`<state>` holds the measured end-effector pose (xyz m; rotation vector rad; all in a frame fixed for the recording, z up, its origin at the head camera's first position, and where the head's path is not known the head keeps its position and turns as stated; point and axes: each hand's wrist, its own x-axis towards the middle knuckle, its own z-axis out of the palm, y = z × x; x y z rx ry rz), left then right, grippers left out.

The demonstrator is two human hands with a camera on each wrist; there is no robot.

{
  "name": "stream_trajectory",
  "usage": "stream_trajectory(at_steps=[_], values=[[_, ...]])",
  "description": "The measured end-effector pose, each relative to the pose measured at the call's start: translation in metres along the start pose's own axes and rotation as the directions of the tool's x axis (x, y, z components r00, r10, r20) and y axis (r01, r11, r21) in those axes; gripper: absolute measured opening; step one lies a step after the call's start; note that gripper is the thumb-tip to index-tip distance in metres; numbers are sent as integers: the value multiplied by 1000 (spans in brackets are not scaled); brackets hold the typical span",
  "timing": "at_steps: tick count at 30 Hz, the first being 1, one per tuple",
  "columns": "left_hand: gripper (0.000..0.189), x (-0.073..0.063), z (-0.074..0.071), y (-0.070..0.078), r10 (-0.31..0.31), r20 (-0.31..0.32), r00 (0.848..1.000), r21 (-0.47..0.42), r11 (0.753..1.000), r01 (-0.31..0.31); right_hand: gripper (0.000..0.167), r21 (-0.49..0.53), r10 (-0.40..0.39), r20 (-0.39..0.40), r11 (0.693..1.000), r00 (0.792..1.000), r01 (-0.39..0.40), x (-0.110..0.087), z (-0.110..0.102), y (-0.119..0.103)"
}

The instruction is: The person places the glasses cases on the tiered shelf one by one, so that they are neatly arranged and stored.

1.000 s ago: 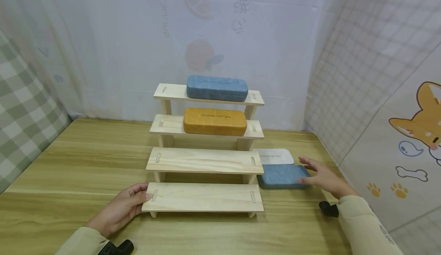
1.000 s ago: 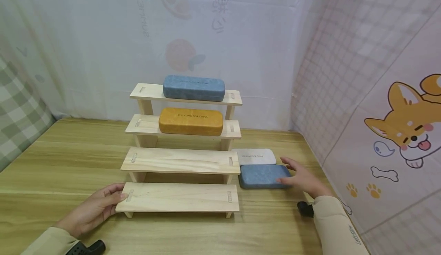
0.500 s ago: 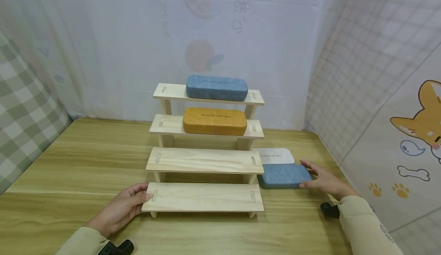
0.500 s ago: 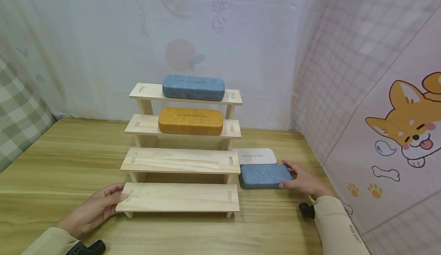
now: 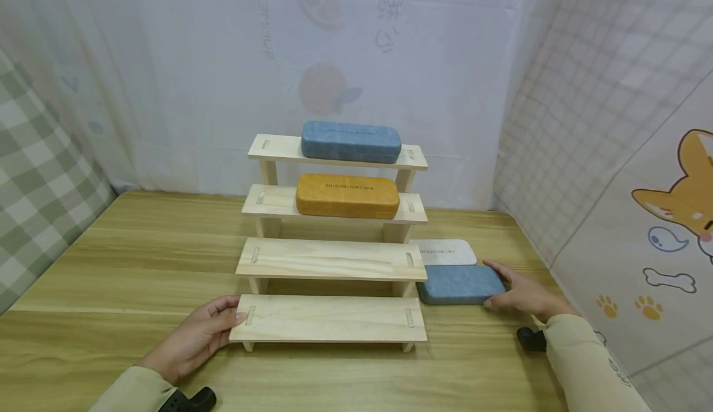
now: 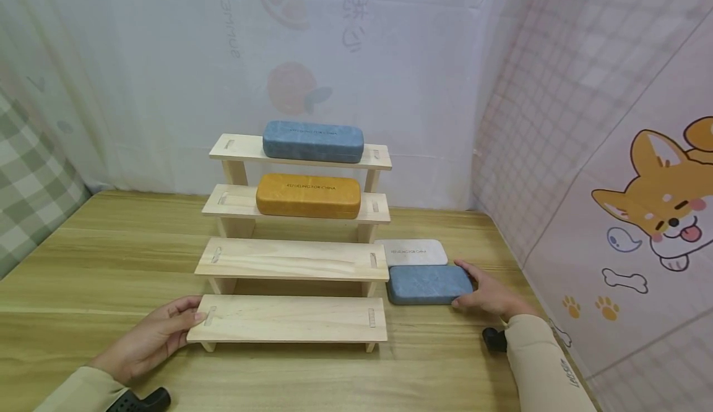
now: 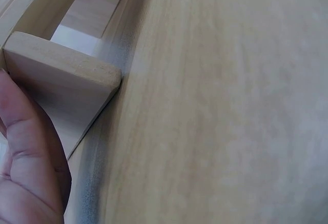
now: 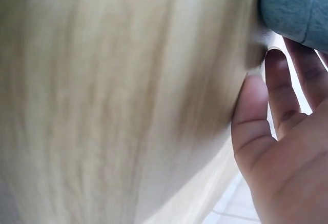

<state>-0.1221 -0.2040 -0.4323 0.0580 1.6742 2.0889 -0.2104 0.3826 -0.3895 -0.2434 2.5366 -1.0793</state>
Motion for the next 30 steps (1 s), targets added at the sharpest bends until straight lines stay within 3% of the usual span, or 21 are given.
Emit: stream_trajectory(at_steps=[18,30], values=[[61,0,0,0,0,1,1000,-7,1000,0,92,27,-29,-24,999,999,30,1,0,3],[57,0,0,-1,6,-1,1000,-6,1000,-6,90,-23,23,-106,999,994,-25,-11,-1,4]])
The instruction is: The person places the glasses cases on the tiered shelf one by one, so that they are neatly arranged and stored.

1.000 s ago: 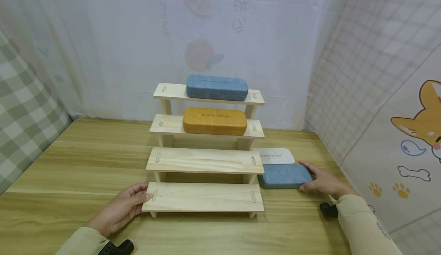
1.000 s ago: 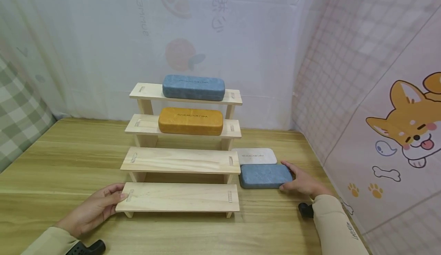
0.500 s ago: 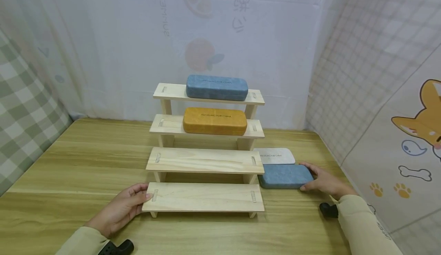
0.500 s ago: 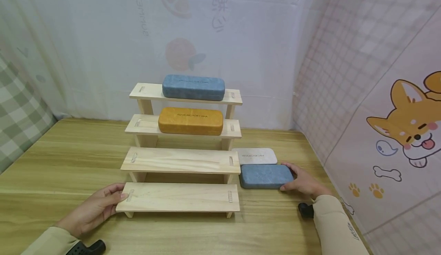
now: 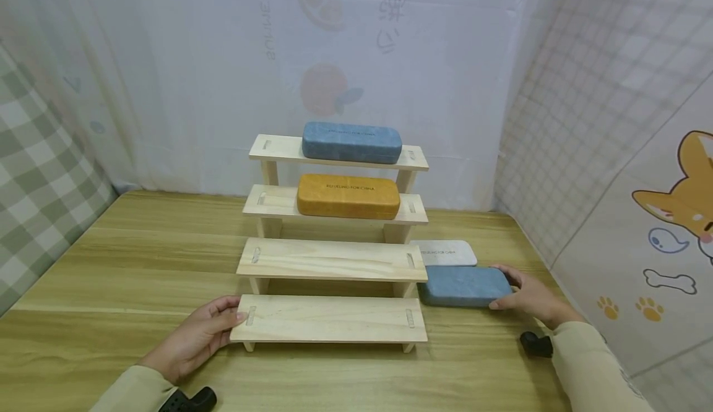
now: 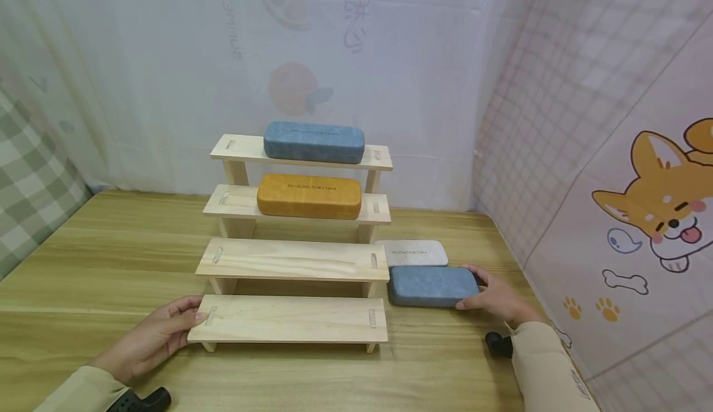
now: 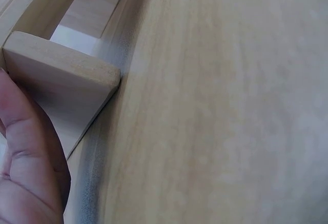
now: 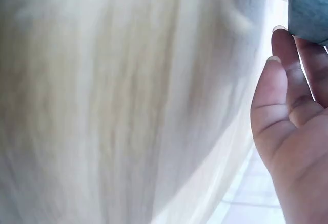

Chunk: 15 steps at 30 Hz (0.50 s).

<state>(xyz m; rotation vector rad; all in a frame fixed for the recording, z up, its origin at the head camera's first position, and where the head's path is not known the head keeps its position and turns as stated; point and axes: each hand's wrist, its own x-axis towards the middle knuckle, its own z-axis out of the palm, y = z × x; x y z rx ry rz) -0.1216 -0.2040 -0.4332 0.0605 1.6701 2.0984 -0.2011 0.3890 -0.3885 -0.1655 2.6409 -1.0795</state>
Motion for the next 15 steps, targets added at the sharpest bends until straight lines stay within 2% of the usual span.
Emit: stream_trajectory(at_steps=[4,8,15], values=[[55,0,0,-1,4,8,1000,1,1000,-4,90,-9,-4,-19,1000,1000,4,-8,-3,0],[62,-1,0,-1,3,6,1000,13,1000,-3,89,-15,-17,-45,1000,999,17,-16,-7,-1],[67,0,0,0,17,28,999,15,1000,-17,89,42,14,-41,999,999,-12,-28,-14,-3]])
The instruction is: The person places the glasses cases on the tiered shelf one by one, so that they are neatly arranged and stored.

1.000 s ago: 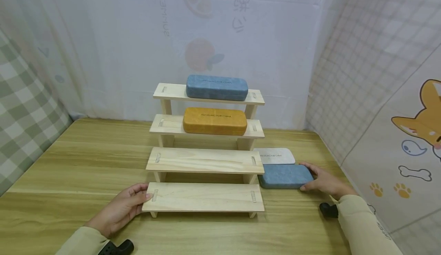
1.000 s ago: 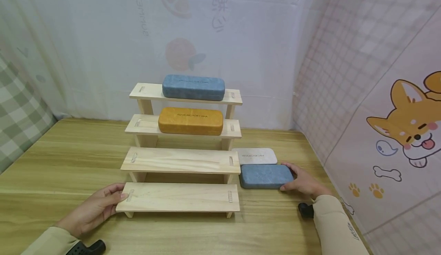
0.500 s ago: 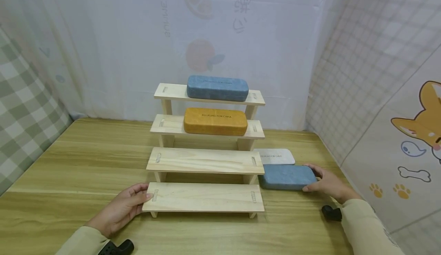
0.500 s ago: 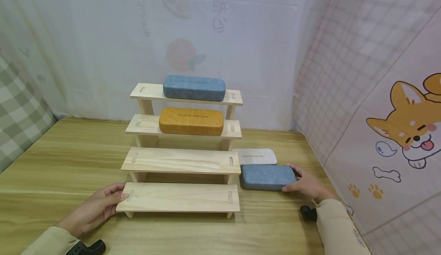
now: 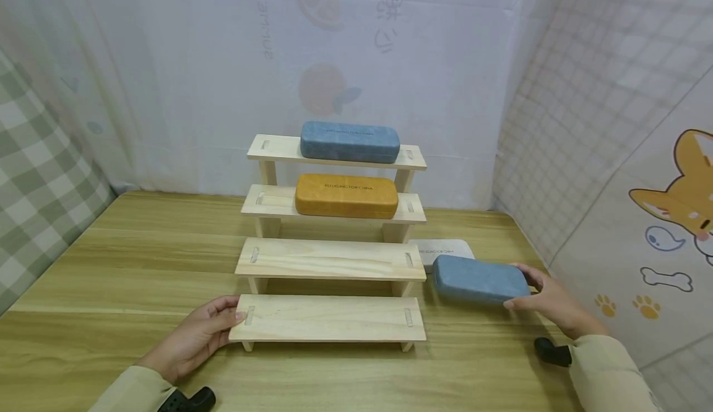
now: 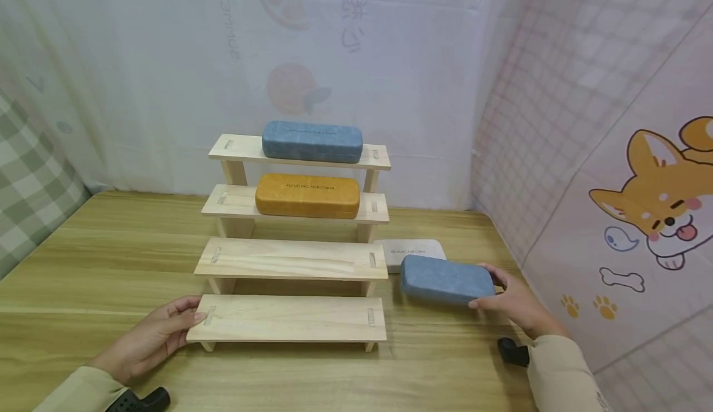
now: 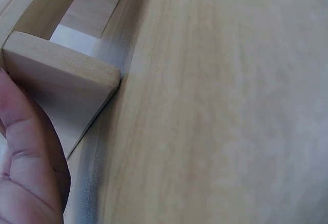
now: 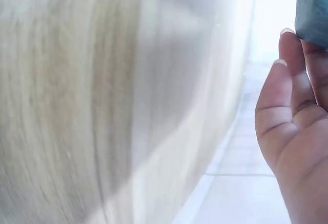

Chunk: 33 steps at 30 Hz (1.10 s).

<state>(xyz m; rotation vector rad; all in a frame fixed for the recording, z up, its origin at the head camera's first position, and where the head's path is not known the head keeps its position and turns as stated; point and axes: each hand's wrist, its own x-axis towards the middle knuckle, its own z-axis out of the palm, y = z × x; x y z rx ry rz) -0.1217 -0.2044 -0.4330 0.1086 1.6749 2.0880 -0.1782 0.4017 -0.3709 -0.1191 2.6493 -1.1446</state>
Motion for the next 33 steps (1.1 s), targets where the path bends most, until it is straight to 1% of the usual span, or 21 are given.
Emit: stream_trajectory(at_steps=[7,12,15,18,20,25,29,30,33], values=[[68,0,-1,-1,3,4,1000,-1,1000,-3,96,36,27,-30,999,999,-26,-8,-6,-7],[66,0,0,-1,-1,-5,1000,6,1000,2,96,24,-1,-77,1000,997,3,-14,-6,-16],[65,0,1,-2,-14,-23,1000,11,1000,14,96,25,-5,-82,1000,997,8,-18,-6,-21],[66,1,2,-1,-24,-38,999,10,1000,25,98,56,5,-68,998,998,-1,-21,-5,-27],[66,1,2,-1,-26,-42,999,3,1000,26,97,61,-4,-69,998,998,8,-23,-5,-32],[65,0,2,-1,-33,-45,998,-7,999,33,95,18,-37,-90,999,995,39,-26,-3,-44],[67,0,3,-1,-35,-44,998,2,999,35,97,20,-55,-90,998,994,57,-26,0,-56],[68,0,3,0,-36,-45,998,3,999,36,96,27,-70,-90,997,993,73,-26,2,-59],[69,0,3,0,-38,-45,998,4,999,39,96,7,-95,-95,995,991,96,-24,7,-67]])
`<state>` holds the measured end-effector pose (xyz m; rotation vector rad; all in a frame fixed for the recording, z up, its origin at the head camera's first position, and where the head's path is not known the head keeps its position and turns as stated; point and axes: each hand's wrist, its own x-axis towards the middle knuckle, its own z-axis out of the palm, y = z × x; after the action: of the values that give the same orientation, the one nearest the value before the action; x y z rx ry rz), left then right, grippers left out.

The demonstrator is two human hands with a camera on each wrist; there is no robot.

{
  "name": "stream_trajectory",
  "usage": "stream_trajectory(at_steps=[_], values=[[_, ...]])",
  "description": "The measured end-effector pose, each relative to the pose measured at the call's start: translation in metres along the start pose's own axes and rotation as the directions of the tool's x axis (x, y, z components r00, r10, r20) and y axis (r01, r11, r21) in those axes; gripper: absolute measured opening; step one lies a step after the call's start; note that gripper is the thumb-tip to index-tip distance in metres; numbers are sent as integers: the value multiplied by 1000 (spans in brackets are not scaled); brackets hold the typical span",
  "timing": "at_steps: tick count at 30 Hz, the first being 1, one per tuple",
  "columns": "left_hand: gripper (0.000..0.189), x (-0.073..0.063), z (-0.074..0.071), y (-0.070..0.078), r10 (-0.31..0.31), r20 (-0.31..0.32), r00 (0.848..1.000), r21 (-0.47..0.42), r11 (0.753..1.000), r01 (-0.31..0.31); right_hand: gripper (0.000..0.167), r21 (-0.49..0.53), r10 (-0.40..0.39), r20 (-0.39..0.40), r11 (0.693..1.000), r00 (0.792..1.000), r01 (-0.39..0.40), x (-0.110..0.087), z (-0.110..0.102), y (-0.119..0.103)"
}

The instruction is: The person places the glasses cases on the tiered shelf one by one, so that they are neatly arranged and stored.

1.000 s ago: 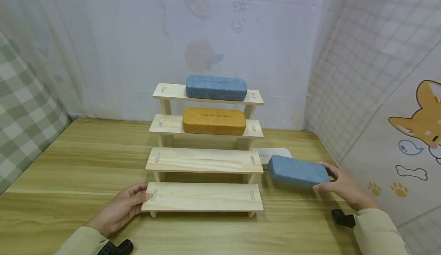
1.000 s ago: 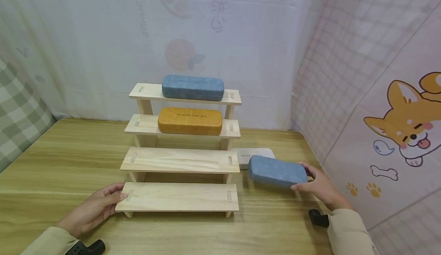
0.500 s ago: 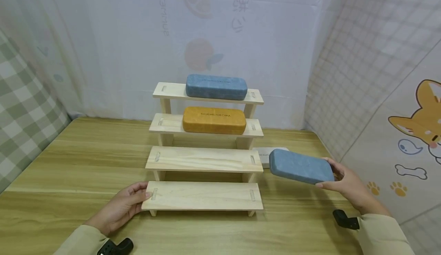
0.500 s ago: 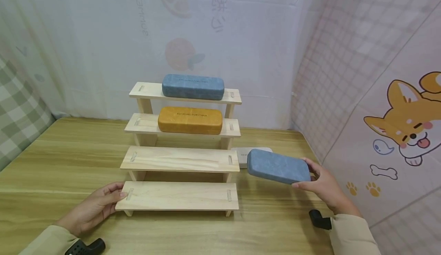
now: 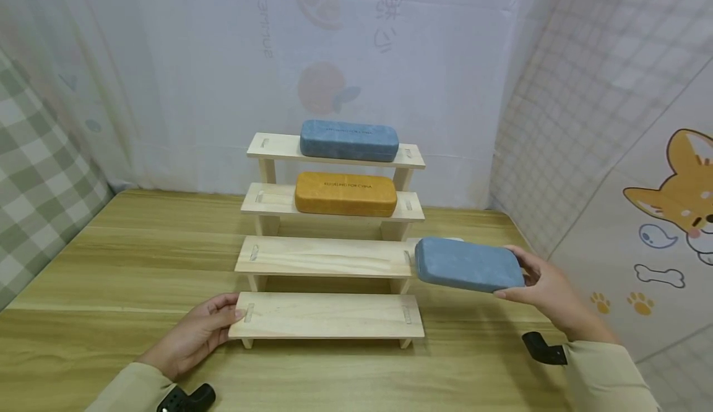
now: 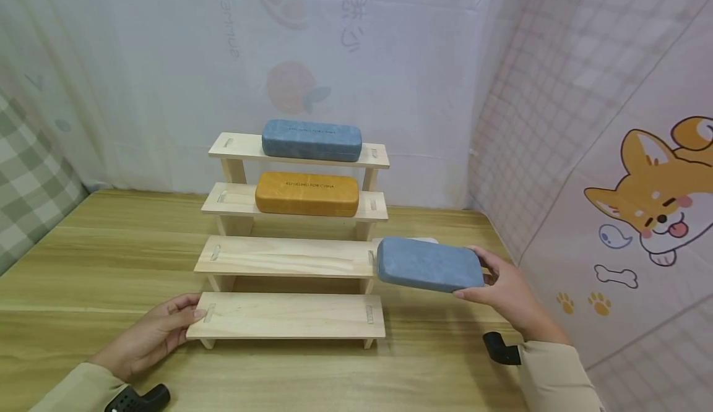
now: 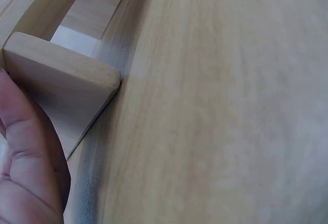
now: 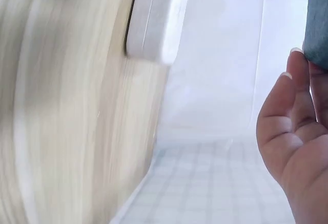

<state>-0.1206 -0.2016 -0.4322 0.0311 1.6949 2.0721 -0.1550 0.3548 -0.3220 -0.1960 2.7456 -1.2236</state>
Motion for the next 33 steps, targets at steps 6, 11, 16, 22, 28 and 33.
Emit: stream_trajectory(at_steps=[6,11,16,22,28,33], values=[[68,1,0,0,5,7,1000,2,1000,-5,97,-7,-14,5,1000,1000,14,8,12,-15],[67,2,0,0,10,10,1000,-9,1000,-10,97,30,-14,10,999,1000,14,14,23,-26],[68,2,0,0,15,15,1000,-12,1000,-15,97,102,-14,-4,995,1000,15,19,36,-40],[68,1,0,-1,16,20,1000,0,1000,-16,93,129,-7,-40,992,999,12,24,51,-61],[66,1,-2,-3,38,36,999,0,999,-38,90,117,-25,-48,993,999,30,29,62,-76],[65,0,-3,-2,42,43,998,-13,999,-41,89,117,-34,-47,992,998,39,33,70,-85]])
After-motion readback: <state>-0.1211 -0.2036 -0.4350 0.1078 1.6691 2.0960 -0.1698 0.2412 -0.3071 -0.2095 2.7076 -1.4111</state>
